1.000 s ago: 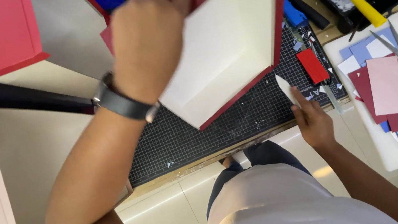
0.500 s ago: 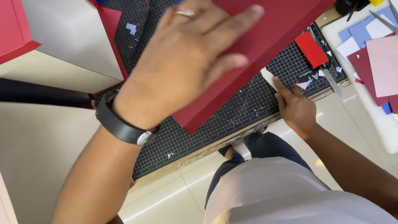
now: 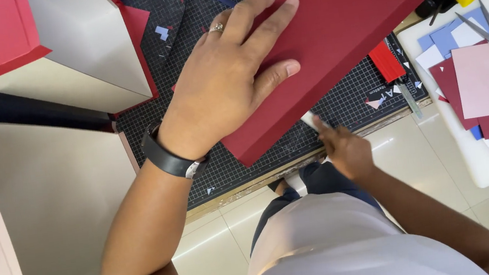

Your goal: Applying glue to the inner edges of a red box lid and trimming the lining material to fit.

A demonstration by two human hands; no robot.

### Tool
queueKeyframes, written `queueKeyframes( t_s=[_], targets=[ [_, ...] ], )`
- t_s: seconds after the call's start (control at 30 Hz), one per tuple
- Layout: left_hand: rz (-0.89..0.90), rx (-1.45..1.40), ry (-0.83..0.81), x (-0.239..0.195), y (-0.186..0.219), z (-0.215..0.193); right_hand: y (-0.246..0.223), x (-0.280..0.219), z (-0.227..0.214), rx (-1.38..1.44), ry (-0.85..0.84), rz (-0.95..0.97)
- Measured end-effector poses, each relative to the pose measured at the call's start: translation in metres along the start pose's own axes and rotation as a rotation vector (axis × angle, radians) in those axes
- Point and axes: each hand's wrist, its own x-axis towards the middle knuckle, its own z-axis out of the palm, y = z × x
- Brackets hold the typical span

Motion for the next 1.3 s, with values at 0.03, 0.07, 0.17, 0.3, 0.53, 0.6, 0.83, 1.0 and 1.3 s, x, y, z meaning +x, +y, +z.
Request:
queueKeyframes(
  t_s=[0.03,0.07,0.17,0.3,0.53,0.6,0.83,1.0,1.3],
  targets=[
    [0.006,-0.015,0.001,0.000,0.000,-0.001,0.009,0.009,-0.007,-0.010,0.057,0.018],
    [0.013,-0.030,0.003,0.000,0.000,-0.002,0.018,0.018,-0.014,-0.019,0.115,0.036],
    [0.001,-0.019,0.009,0.001,0.001,0.000,0.018,0.000,0.009,-0.190,0.112,-0.024],
    [-0.002,-0.023,0.007,0.002,0.003,0.000,-0.013,-0.004,-0.001,0.049,-0.099,-0.017],
    [0.001,-0.020,0.022,0.003,0.003,-0.003,-0.019,-0.004,0.004,-0.129,0.112,-0.085],
    [-0.016,-0.041,0.001,0.000,0.005,-0.002,-0.030,0.000,-0.010,0.055,-0.077,-0.060],
    [-0.006,-0.031,0.025,0.001,0.005,-0.002,-0.016,0.002,-0.002,-0.047,-0.008,0.005],
    [0.008,-0.013,0.034,0.001,0.006,0.002,0.027,0.023,-0.002,-0.007,0.191,-0.190],
    [-0.012,-0.035,0.025,0.001,0.005,0.001,0.015,0.021,0.001,0.097,-0.253,0.005]
  ],
)
